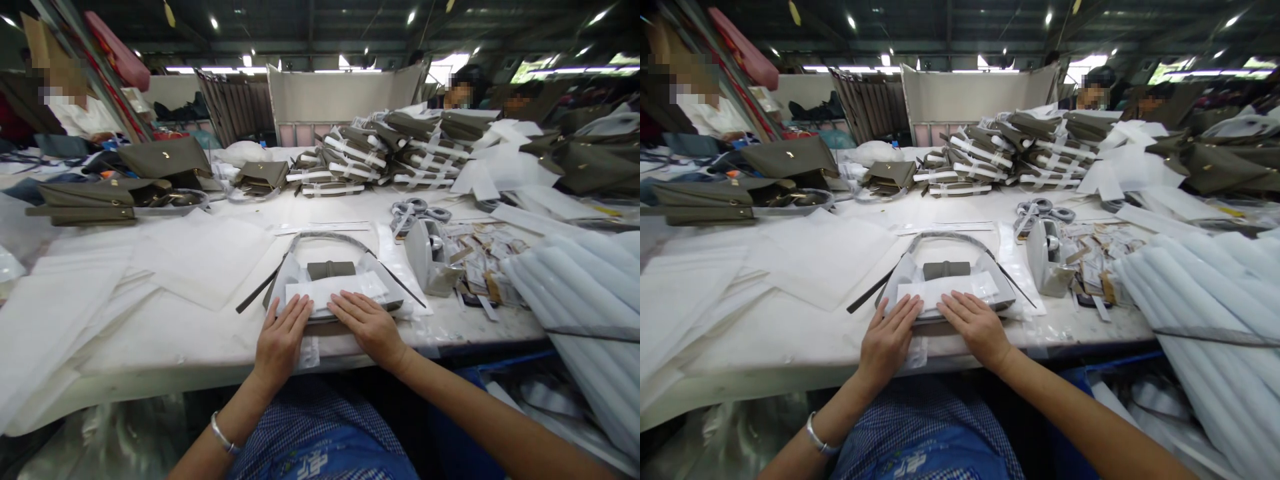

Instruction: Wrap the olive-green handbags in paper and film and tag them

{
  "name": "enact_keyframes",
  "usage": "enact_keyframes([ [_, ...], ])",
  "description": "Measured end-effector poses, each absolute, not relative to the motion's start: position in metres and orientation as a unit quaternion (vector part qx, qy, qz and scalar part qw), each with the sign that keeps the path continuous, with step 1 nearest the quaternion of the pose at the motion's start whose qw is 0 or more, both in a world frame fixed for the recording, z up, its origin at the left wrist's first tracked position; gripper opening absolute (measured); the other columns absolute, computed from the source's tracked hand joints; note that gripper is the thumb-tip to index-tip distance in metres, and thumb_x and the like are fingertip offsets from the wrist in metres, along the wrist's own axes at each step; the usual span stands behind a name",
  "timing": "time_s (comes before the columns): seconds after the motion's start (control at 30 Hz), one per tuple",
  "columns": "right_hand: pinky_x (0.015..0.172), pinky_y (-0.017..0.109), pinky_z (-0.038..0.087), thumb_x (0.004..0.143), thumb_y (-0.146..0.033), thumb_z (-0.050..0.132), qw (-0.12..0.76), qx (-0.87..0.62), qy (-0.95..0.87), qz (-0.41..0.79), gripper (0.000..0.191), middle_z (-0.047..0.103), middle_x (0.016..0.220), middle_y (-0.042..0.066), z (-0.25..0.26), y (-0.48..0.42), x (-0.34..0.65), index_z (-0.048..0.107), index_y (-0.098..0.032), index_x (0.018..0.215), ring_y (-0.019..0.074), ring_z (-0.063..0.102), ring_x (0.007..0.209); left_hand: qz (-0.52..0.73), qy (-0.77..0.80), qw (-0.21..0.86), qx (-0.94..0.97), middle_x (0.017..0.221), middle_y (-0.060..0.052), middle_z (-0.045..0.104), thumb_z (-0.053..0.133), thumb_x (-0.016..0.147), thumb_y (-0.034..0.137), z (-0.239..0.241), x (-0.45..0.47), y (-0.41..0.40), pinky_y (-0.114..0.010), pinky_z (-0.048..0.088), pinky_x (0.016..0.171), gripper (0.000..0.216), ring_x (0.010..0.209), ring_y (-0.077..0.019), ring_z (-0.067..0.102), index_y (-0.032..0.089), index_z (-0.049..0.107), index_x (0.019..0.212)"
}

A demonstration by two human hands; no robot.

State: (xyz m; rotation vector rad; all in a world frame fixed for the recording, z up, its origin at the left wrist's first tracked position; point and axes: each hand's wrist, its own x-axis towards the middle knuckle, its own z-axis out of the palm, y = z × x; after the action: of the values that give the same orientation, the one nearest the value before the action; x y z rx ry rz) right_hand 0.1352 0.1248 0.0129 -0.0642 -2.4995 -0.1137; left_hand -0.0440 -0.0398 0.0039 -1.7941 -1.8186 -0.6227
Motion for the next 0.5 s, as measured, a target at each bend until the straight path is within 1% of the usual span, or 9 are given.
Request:
enact_keyframes([
  [0.1, 0.106, 0.042, 0.048, 0.101, -0.008, 0.039, 0.326, -0.026, -0.944, -0.035, 0.042, 0.057, 0.139, 0.006, 0.012, 0.124, 0.135, 0.055, -0.017, 0.138, 0.0236, 0.052, 0.129, -0.228, -0.660, 0.249, -0.670, 0.144, -0.008, 0.052, 0.042, 0.094, 0.005, 0.000, -0.040, -0.037, -0.047, 0.032, 0.118, 0.052, 0.136, -0.0228, 0.045, 0.013, 0.042, 0.145],
  [0.17, 0.107, 0.043, 0.047, 0.101, -0.010, 0.041, 0.326, -0.022, -0.945, -0.030, 0.039, 0.057, 0.139, 0.007, 0.015, 0.122, 0.139, 0.055, -0.016, 0.137, 0.0242, 0.052, 0.130, -0.226, -0.653, 0.238, -0.682, 0.145, -0.008, 0.052, 0.042, 0.094, 0.005, -0.001, -0.043, -0.038, -0.043, 0.036, 0.115, 0.052, 0.136, -0.0214, 0.046, 0.013, 0.042, 0.145],
  [0.23, 0.112, 0.047, 0.042, 0.101, -0.013, 0.047, 0.323, 0.007, -0.946, -0.025, 0.037, 0.056, 0.140, 0.009, 0.015, 0.116, 0.145, 0.054, -0.015, 0.137, 0.0252, 0.048, 0.133, -0.225, -0.644, 0.231, -0.694, 0.145, -0.008, 0.052, 0.042, 0.094, 0.005, -0.001, -0.048, -0.041, -0.040, 0.039, 0.114, 0.052, 0.135, -0.0202, 0.047, 0.014, 0.042, 0.145],
  [0.3, 0.115, 0.050, 0.037, 0.100, -0.014, 0.050, 0.310, 0.065, -0.948, -0.017, 0.036, 0.058, 0.138, 0.009, 0.011, 0.104, 0.149, 0.054, -0.015, 0.136, 0.0241, 0.046, 0.135, -0.224, -0.635, 0.228, -0.703, 0.145, -0.007, 0.052, 0.042, 0.095, 0.006, 0.001, -0.052, -0.045, -0.039, 0.040, 0.112, 0.051, 0.134, -0.0197, 0.048, 0.015, 0.042, 0.145],
  [0.33, 0.115, 0.049, 0.037, 0.100, -0.014, 0.050, 0.298, 0.093, -0.950, -0.010, 0.036, 0.059, 0.136, 0.008, 0.007, 0.097, 0.150, 0.055, -0.015, 0.136, 0.0229, 0.047, 0.134, -0.223, -0.634, 0.227, -0.705, 0.144, -0.007, 0.052, 0.043, 0.095, 0.006, 0.002, -0.054, -0.046, -0.039, 0.040, 0.112, 0.051, 0.134, -0.0197, 0.048, 0.016, 0.043, 0.145],
  [0.43, 0.106, 0.042, 0.047, 0.101, -0.014, 0.049, 0.272, 0.117, -0.955, 0.008, 0.033, 0.063, 0.130, 0.010, -0.008, 0.080, 0.142, 0.057, -0.013, 0.133, 0.0207, 0.055, 0.126, -0.213, -0.639, 0.217, -0.706, 0.144, -0.006, 0.053, 0.043, 0.095, 0.008, 0.009, -0.057, -0.050, -0.044, 0.036, 0.115, 0.051, 0.131, -0.0197, 0.051, 0.018, 0.043, 0.145],
  [0.5, 0.098, 0.038, 0.053, 0.100, -0.015, 0.049, 0.280, 0.097, -0.955, 0.013, 0.030, 0.066, 0.127, 0.011, -0.016, 0.073, 0.131, 0.060, -0.012, 0.129, 0.0215, 0.059, 0.119, -0.202, -0.636, 0.203, -0.717, 0.144, -0.005, 0.053, 0.043, 0.095, 0.008, 0.015, -0.062, -0.050, -0.044, 0.036, 0.115, 0.051, 0.130, -0.0192, 0.052, 0.019, 0.042, 0.145],
])
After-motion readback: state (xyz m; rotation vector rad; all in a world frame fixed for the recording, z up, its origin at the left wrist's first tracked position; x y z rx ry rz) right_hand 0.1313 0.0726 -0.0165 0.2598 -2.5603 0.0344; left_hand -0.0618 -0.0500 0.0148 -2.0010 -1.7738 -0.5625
